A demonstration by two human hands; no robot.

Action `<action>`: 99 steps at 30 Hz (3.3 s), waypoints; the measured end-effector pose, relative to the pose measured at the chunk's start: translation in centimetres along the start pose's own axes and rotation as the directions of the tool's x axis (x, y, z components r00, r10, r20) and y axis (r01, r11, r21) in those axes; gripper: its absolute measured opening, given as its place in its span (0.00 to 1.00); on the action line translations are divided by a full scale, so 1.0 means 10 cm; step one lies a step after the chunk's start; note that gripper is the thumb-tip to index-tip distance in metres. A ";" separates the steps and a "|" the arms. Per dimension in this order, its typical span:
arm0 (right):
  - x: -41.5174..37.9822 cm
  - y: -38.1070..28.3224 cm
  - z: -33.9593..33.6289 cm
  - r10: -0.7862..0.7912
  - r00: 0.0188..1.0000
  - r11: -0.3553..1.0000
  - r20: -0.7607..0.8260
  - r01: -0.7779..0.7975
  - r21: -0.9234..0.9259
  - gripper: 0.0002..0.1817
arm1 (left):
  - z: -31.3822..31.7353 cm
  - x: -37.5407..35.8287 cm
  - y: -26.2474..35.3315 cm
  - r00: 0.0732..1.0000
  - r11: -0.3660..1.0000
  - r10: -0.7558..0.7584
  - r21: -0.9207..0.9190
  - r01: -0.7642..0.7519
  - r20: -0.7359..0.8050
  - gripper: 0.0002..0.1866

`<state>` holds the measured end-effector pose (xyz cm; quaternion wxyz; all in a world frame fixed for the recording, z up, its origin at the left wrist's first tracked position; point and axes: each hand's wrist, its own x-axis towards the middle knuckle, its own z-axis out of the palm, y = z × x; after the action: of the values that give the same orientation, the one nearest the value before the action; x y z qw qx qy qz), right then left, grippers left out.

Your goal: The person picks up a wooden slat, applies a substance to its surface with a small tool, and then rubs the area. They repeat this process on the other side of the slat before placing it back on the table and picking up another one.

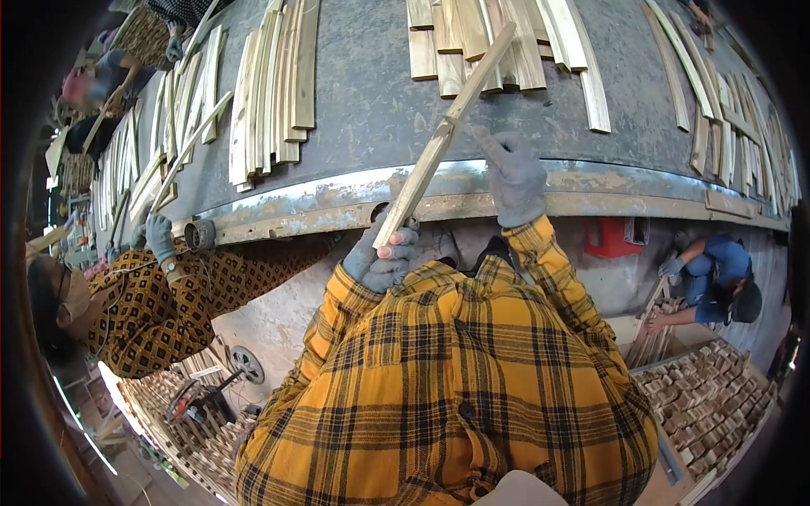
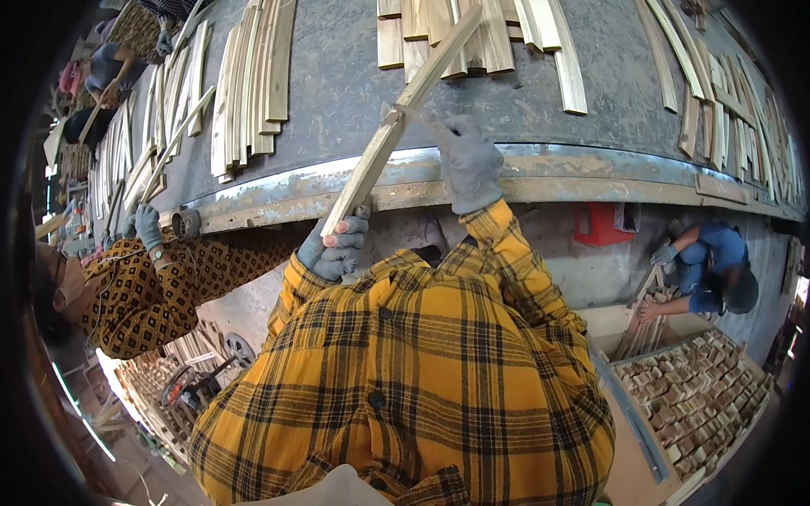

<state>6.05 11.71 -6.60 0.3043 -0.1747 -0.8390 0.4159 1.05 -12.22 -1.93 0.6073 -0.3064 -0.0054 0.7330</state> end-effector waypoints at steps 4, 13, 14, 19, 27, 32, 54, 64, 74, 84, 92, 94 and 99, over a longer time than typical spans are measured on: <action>-0.10 0.06 0.18 0.215 0.976 0.954 -0.027 -0.204 0.219 0.07 | -0.03 0.00 0.00 0.996 0.998 -0.042 -0.043 0.046 0.085 0.22; -0.18 -0.07 0.10 0.231 0.973 0.945 0.030 -0.231 0.231 0.11 | -0.01 -0.03 0.03 0.999 1.000 -0.019 0.008 0.018 0.030 0.21; -0.16 -0.08 0.06 0.191 0.981 0.972 0.029 -0.193 0.132 0.14 | -0.03 -0.03 0.04 1.000 0.999 -0.003 0.053 0.003 0.006 0.21; -0.11 -0.18 -0.14 -0.151 0.987 0.931 0.054 0.160 -0.327 0.21 | 0.00 -0.04 0.07 0.999 0.979 0.035 0.200 -0.029 -0.027 0.20; -0.04 -0.04 -0.15 -0.061 0.995 0.934 0.083 0.086 -0.346 0.11 | -0.02 -0.03 0.08 1.000 0.980 -0.011 0.198 0.010 0.005 0.21; -0.16 -0.26 -0.26 -0.105 0.973 0.982 0.207 0.135 -0.135 0.17 | -0.05 -0.02 0.10 0.993 0.983 -0.092 0.163 0.079 0.072 0.22; -0.28 -0.29 -0.29 0.631 0.717 0.433 0.296 -0.642 0.633 0.08 | 0.54 0.64 -0.38 0.838 0.335 0.535 0.938 -0.093 -0.109 0.22; 0.95 0.27 -2.00 0.515 0.804 0.720 -0.296 -0.593 -0.359 0.15 | 1.45 2.49 -0.80 0.868 -0.630 0.282 0.762 -0.153 0.408 0.24; 1.98 -0.59 0.03 0.447 0.884 0.648 0.140 -0.212 -0.731 0.36 | 1.45 1.77 0.46 0.373 -0.596 0.797 0.515 0.616 0.475 0.30; 1.35 0.02 -1.09 0.430 0.758 0.531 0.490 -0.651 0.542 0.14 | 1.01 1.35 1.07 0.655 0.309 0.711 0.723 -0.618 0.256 0.27; 0.75 -0.06 -1.92 0.461 0.887 0.887 0.021 -0.459 -0.060 0.17 | 0.98 1.17 0.80 0.809 0.563 0.568 0.647 -0.515 0.150 0.17; 0.89 -0.10 -1.89 0.445 0.875 0.587 -0.194 -0.448 -0.675 0.17 | 0.82 1.20 0.79 0.814 0.488 0.546 0.713 -0.503 0.200 0.14; 0.91 -0.08 -0.86 0.585 0.803 0.800 0.113 -0.595 0.083 0.09 | 0.43 1.24 0.29 0.385 -0.525 0.763 0.846 -0.099 0.519 0.32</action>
<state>4.83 21.28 1.35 0.1345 -0.3923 -0.7295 0.5439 -4.36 -0.35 -5.03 0.1112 0.1287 0.8163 0.5520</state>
